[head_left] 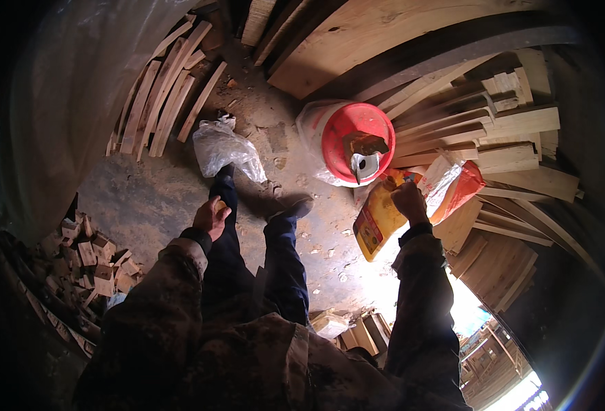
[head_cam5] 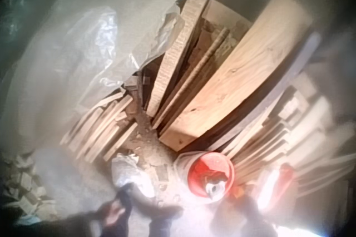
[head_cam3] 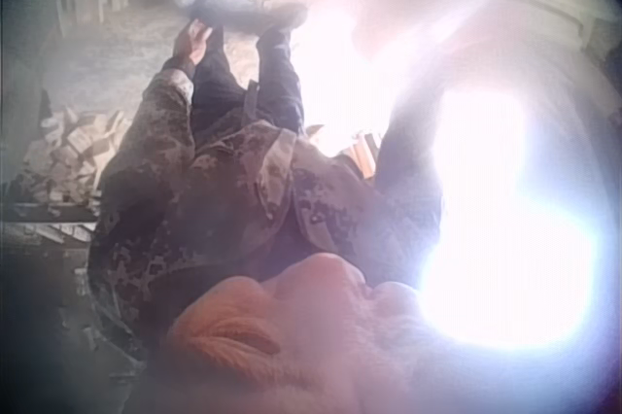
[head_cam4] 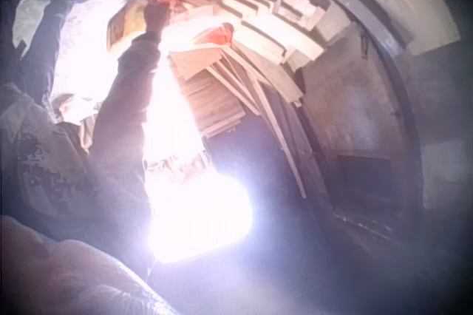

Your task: The person opens a plastic bag and pours a white powder into a bucket. They then use a stick to stir the contents, add liquid from a yellow bottle, and continue mixing. The person also handles a small container and a red-lidded bucket during the process.

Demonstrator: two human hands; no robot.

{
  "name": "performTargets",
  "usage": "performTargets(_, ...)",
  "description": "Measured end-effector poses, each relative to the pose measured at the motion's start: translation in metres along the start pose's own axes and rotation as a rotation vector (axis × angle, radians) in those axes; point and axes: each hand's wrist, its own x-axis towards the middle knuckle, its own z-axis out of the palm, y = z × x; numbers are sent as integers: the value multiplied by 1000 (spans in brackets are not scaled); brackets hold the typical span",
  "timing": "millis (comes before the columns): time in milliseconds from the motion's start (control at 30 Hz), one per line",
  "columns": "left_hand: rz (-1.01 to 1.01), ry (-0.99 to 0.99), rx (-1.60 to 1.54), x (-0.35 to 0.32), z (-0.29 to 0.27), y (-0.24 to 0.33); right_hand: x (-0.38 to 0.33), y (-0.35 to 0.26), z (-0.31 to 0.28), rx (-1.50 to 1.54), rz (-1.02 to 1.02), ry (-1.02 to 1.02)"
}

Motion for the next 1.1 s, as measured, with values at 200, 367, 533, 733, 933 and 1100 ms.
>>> performTargets(200, 51, 3, 38, 4, -3, 8, -9, 5, 10, 55, -7, 92)
performTargets(367, 89, -54, 177, 12, -6, 12, -6, 13, 20, 90, -17, 73)
performTargets(533, 204, 107, 192, 21, 9, -2, -13, 22, 40, 182, -32, 198)
performTargets(733, 143, 95, -169, 32, 16, 16, -25, 30, 72, 363, -22, 305)
performTargets(933, 324, 99, 19, 51, 6, 94, -33, 33, 95, 529, -2, 359)
performTargets(1100, 257, 96, -88, 64, 33, 161, -46, 35, 103, 680, -3, 402)
